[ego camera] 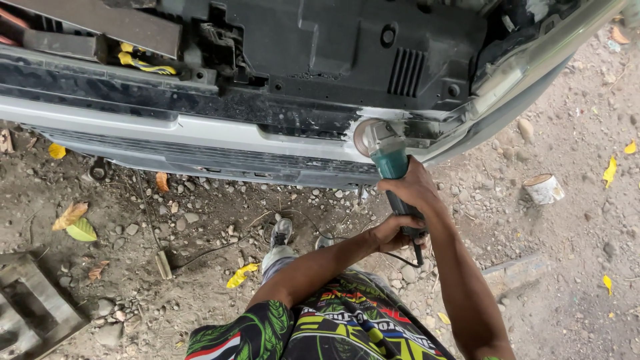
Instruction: Grinding a white patch on a car bumper using an angle grinder.
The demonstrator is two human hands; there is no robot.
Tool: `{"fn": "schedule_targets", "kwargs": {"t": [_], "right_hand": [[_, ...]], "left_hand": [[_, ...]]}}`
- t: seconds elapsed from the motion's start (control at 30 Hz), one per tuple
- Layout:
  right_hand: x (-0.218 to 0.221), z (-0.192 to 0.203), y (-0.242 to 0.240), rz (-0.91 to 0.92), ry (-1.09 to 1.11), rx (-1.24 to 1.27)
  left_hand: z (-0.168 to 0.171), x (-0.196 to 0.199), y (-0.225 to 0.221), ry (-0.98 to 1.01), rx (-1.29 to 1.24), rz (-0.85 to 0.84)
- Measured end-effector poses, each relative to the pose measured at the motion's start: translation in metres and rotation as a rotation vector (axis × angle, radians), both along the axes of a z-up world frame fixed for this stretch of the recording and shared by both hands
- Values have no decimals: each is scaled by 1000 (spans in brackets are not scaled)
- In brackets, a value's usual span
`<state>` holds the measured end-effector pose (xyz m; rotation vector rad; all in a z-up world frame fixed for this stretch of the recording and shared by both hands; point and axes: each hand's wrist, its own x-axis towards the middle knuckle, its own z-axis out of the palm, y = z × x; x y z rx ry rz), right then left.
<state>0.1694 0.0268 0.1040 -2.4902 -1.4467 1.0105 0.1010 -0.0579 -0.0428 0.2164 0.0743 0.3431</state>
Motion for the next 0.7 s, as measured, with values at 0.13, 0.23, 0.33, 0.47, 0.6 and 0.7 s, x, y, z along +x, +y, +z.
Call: {"fn": "schedule_targets", "kwargs": {"t": [0.13, 0.23, 0.33, 0.47, 0.6, 0.7], "right_hand": [[-8, 13, 6, 5, 2, -5], [-4, 9, 9, -9, 10, -10], [-3, 8, 12, -14, 6, -3], [-8, 12, 16, -7, 0, -14], [-2, -1, 19, 10, 6, 2], [-2, -1, 20, 2, 13, -19]], "left_hand": [[5, 1, 3, -68, 5, 49], [1, 4, 6, -72, -14, 30], [9, 0, 9, -37, -3, 55], [11, -3, 11, -69, -13, 54], [25, -11, 18, 19, -19, 56], [22, -8, 18, 3, -3, 57]]}}
